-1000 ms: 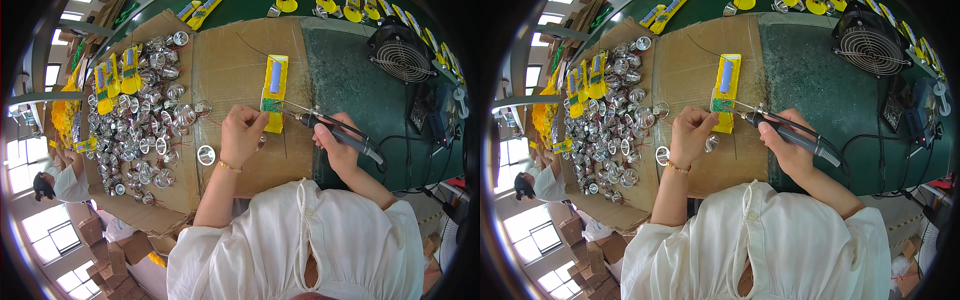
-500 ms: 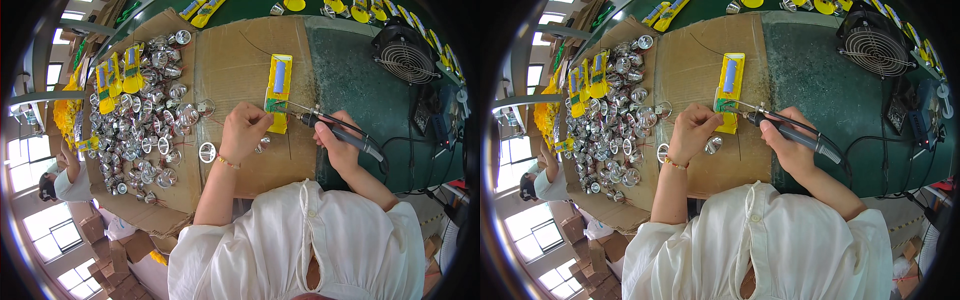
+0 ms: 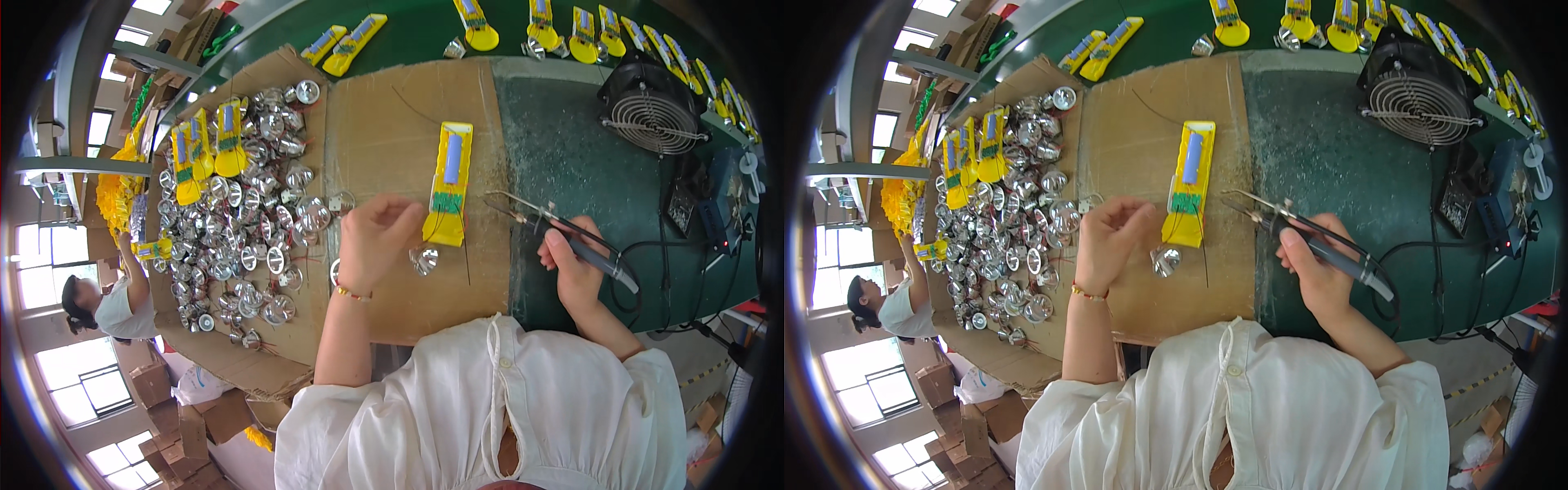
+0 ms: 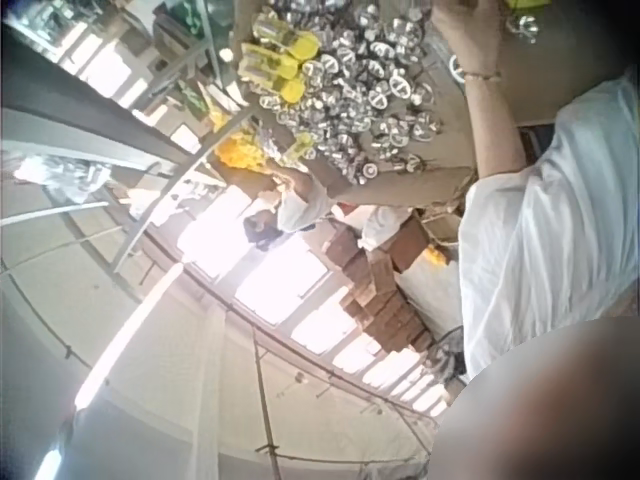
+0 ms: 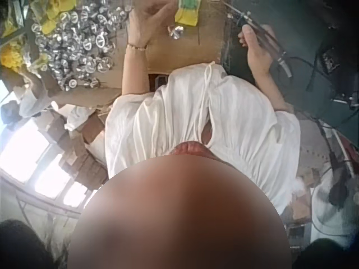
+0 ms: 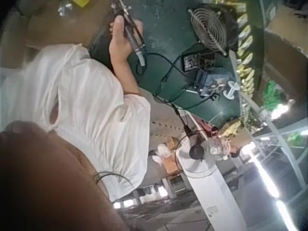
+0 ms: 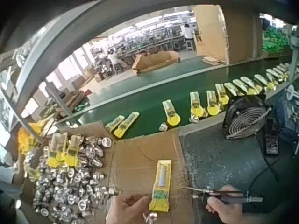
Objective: Soldering electrical wires onto circuit boards for lighting components on a factory assembly line.
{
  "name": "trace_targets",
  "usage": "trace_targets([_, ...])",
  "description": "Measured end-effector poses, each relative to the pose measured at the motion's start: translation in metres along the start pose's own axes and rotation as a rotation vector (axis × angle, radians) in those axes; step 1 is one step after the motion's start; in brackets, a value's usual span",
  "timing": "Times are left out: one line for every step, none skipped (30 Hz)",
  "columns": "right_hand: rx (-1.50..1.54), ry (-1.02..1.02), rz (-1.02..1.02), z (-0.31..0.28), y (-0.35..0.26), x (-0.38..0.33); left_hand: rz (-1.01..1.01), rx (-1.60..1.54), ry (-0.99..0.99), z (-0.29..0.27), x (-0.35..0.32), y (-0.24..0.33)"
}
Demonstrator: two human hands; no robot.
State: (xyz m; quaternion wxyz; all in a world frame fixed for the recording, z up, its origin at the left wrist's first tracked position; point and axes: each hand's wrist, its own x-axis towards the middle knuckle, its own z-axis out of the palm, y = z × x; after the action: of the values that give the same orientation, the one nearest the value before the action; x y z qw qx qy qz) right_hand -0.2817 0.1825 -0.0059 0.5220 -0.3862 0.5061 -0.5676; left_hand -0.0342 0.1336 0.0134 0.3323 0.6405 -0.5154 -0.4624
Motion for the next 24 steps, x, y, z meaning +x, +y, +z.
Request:
trace_targets([0.002,0.006,0.001,-0.004,0.0,0.0,0.045,0.123,0.003,-0.004,0.0,0.0])
trace_targets([-0.001,0.013,-0.008,-0.008,0.0,0.001,0.051,0.441,-0.119,-0.003,-0.001,0.013])
trace_targets([-0.015,0.021,0.007,-0.012,0.0,0.001,0.109,0.486,-0.117,0.001,0.005,0.012])
trace_targets([-0.031,0.021,0.017,-0.014,0.001,0.001,0.168,0.529,-0.107,0.003,0.013,0.011])
trace_targets([-0.035,0.038,0.032,-0.016,0.003,0.002,0.089,0.435,-0.112,0.001,0.023,0.023])
trace_targets([-0.034,0.054,0.037,-0.019,0.005,0.003,0.16,0.52,-0.072,0.001,0.042,0.029])
trace_targets([-0.034,0.066,0.042,-0.02,0.007,0.003,0.227,0.604,-0.026,-0.002,0.064,0.034])
trace_targets([-0.039,0.082,0.059,-0.02,0.009,0.003,0.199,0.619,0.037,-0.006,0.087,0.043])
trace_targets([-0.041,0.079,0.042,-0.018,0.009,0.002,0.174,0.627,0.093,-0.011,0.111,0.049])
trace_targets([-0.048,0.092,0.021,-0.018,0.007,0.001,0.202,0.54,0.163,-0.017,0.14,0.051])
trace_targets([-0.036,0.099,0.008,-0.021,0.007,0.001,0.227,0.459,0.238,-0.024,0.154,0.061])
trace_targets([-0.034,0.087,0.016,-0.019,0.007,-0.001,0.265,0.525,0.327,-0.041,0.161,0.067])
trace_targets([-0.041,0.09,0.026,-0.022,0.007,0.002,0.305,0.584,0.402,-0.055,0.163,0.076])
trace_targets([-0.027,0.094,0.038,-0.023,0.006,0.002,0.441,0.641,0.561,-0.072,0.162,0.08])
trace_targets([-0.026,0.106,0.034,-0.024,0.006,0.004,0.395,0.782,0.586,-0.091,0.151,0.096])
trace_targets([-0.023,0.109,0.059,-0.024,0.008,0.006,0.45,0.862,0.658,-0.118,0.148,0.096])
trace_targets([-0.02,0.108,0.086,-0.024,0.007,0.005,0.391,1.145,0.756,-0.151,0.144,0.093])
trace_targets([-0.016,0.109,0.09,-0.022,0.007,0.005,0.241,1.289,0.773,-0.176,0.128,0.096])
trace_targets([-0.015,0.1,0.086,-0.021,0.008,0.006,-0.019,1.399,0.707,-0.185,0.119,0.1])
trace_targets([-0.008,0.08,0.082,-0.021,0.008,0.007,-0.29,1.499,0.643,-0.193,0.107,0.105])
trace_targets([-0.007,0.082,0.087,-0.022,0.007,0.007,-0.345,1.508,0.604,-0.199,0.101,0.098])
trace_targets([0.002,0.047,0.083,-0.021,0.006,0.006,-0.421,1.515,0.586,-0.212,0.088,0.087])
trace_targets([0.005,0.022,0.076,-0.019,0.004,0.004,-0.352,1.451,0.626,-0.231,0.085,0.062])
trace_targets([0.005,0.016,0.081,-0.017,0.005,0.004,-0.281,1.387,0.654,-0.244,0.088,0.036])
